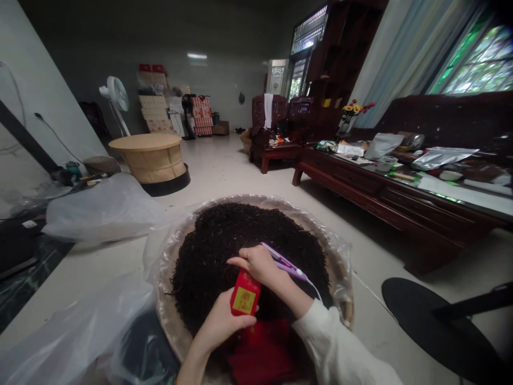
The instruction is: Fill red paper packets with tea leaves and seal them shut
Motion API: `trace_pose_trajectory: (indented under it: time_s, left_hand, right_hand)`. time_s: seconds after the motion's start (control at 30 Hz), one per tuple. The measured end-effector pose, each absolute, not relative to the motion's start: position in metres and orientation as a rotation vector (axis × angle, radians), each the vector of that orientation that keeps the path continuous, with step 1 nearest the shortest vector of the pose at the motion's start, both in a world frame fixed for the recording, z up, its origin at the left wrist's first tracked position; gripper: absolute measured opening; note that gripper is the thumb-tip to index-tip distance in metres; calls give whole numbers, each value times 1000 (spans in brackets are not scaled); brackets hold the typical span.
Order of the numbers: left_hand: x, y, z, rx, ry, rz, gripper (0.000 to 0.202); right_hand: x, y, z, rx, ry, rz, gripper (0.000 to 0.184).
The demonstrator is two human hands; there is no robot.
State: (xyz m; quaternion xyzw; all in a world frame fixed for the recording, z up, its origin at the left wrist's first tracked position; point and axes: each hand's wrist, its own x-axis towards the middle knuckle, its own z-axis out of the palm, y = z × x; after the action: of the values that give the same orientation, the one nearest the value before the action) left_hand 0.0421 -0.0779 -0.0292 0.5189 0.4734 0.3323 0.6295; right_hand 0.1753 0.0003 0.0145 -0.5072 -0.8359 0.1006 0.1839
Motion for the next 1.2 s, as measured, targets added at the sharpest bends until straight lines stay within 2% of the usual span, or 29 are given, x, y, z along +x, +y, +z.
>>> trace_pose_trajectory:
  time_s: [0.2, 0.4, 0.53, 0.6, 0.77, 0.9, 1.07, 1.2]
  left_hand:
    - [50, -71, -27, 1062, 1060, 800, 32]
    - [49, -73, -38, 1032, 1141, 958, 39]
    - [42, -73, -40, 1117, 1148, 961, 40]
    - [42, -73, -38, 1202, 1149, 941, 40]
    - [43, -73, -28, 1444, 1155, 888, 33]
    - [40, -75, -23, 1587, 1181, 835, 28]
    - [38, -77, -25, 1652, 1222, 812, 28]
    - [37, -77, -28, 1666, 1237, 842, 29]
  right_hand:
    - [166, -4, 10, -1335, -2309, 277, 48]
    - [190, -10, 26, -1041, -1944, 528, 44]
    - [212, -17, 46, -885, -2262, 675, 22]
    - [218, -20, 58, -839, -2464, 712, 20]
    - [213, -21, 78, -806, -2840, 674, 12]
    - [201, -19, 77, -892, -3017, 592, 23]
    - [191, -22, 65, -987, -3075, 362, 19]
    - [192, -22, 60, -990, -3032, 346, 17]
